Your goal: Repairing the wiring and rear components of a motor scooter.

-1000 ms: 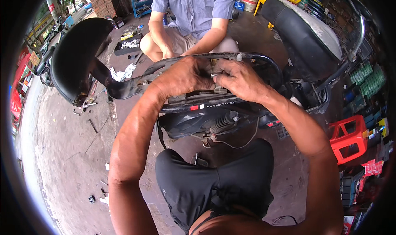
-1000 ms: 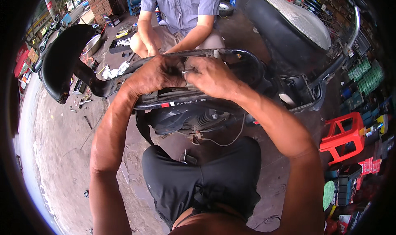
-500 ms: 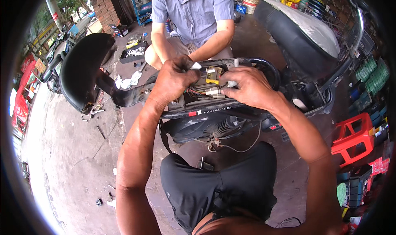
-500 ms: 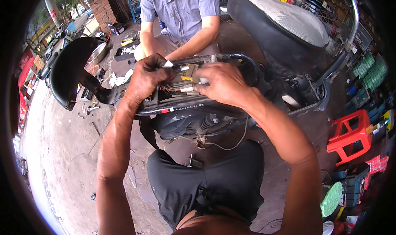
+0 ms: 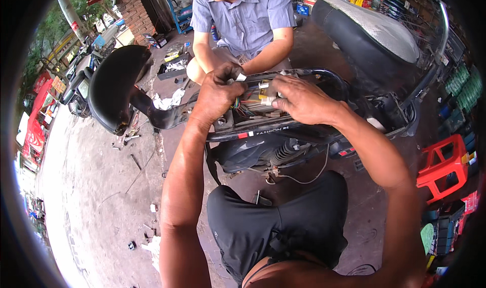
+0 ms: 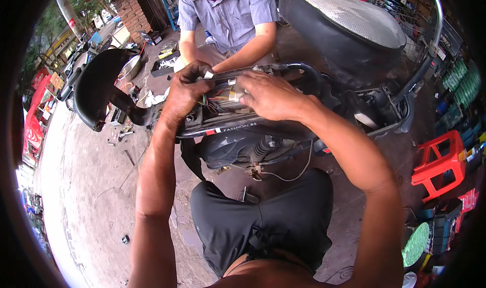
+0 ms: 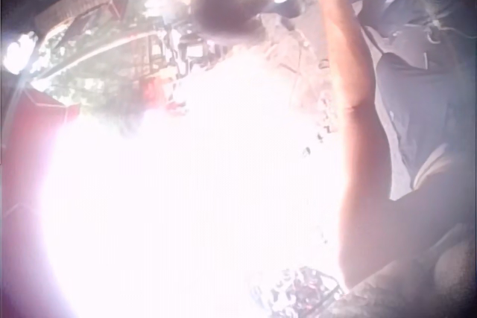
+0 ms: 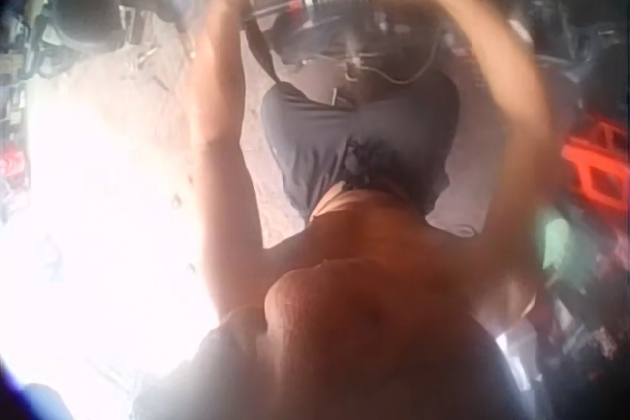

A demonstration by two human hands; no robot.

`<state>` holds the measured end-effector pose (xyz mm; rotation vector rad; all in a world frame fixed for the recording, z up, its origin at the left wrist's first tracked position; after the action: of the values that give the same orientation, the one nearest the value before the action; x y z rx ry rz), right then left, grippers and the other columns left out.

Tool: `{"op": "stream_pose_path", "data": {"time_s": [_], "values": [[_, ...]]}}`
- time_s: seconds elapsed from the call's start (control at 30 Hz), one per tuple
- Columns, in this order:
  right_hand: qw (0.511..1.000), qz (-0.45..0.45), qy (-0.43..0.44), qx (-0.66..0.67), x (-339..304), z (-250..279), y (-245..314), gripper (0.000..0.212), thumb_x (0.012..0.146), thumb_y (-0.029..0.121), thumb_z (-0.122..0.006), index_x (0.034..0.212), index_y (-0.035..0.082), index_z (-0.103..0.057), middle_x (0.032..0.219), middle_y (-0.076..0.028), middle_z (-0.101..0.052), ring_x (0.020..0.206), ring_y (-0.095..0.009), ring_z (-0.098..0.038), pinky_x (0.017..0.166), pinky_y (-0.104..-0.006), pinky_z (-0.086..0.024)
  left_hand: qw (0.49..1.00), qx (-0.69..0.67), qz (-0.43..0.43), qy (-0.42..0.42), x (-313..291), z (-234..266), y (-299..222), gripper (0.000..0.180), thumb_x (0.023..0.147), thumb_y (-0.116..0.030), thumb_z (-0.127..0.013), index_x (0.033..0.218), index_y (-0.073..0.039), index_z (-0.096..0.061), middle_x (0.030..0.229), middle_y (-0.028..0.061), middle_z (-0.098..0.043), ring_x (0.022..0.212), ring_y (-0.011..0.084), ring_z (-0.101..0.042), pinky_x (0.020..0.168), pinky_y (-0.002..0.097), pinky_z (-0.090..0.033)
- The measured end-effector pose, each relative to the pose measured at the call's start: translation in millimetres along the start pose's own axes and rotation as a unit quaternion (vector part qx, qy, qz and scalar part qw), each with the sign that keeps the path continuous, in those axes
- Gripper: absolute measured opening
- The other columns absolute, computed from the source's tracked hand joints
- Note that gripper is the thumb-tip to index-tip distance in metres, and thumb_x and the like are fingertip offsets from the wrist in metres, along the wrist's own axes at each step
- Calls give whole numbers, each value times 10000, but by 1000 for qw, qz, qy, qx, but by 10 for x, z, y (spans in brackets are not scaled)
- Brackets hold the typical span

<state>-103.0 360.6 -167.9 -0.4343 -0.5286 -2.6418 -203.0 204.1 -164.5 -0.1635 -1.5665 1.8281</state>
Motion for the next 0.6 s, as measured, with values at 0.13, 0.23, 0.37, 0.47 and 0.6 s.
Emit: {"op": "stream_pose_path", "data": {"time_s": [0.13, 0.23, 0.37, 0.47, 0.6], "values": [[995, -69, -12, 68, 20, 58, -96, 237, 902, 207, -584, 1047, 22, -556, 901, -179, -629, 912, -350, -604, 802, -437, -457, 965, 176, -191, -24, -47, -88, -201, 403, 684, 48, -607, 1072, -46, -664, 978, 102, -645, 1035, 282, -520, 938, 390, -391], [980, -87, -27, 175, -7, 49, -164, 244, 901, 218, -592, 1040, 17, -587, 915, -167, -630, 901, -280, -608, 805, -390, -459, 934, 209, -288, 31, -57, -114, -257, 381, 676, 43, -641, 1044, -50, -674, 989, 110, -639, 1010, 284, -531, 932, 384, -401], [972, -77, -45, 219, 14, -28, -240, 263, 900, 214, -594, 1050, -2, -603, 951, -144, -648, 895, -234, -604, 811, -357, -460, 944, 191, -261, 70, -90, -166, -342, 377, 680, 6, -716, 1051, 6, -656, 1010, 110, -626, 1004, 273, -559, 905, 360, -428], [971, -70, -50, 223, 29, -25, -274, 269, 901, 205, -592, 1047, -20, -605, 959, -146, -653, 900, -218, -606, 818, -349, -463, 977, 120, -116, 133, 16, -241, -135, 324, 769, -79, -741, 1071, 5, -658, 975, 87, -652, 916, 176, -574, 831, 328, -449], [958, -79, -66, 269, 37, -11, -239, 302, 864, 170, -648, 1087, -23, -584, 954, -131, -640, 911, -177, -597, 812, -328, -468, 973, 154, -14, 171, 31, -243, -76, 277, 848, -148, -707, 1083, -8, -662, 920, 67, -665, 832, 122, -574, 779, 309, -461]]}}
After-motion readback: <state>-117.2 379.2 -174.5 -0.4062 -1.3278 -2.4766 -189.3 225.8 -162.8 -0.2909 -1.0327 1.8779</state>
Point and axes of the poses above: each hand's wrist, its own x-axis towards the middle knuckle, its own z-axis out of the back of the hand, y = z × x, the point moved 5 cm from there along x, towards the middle knuckle
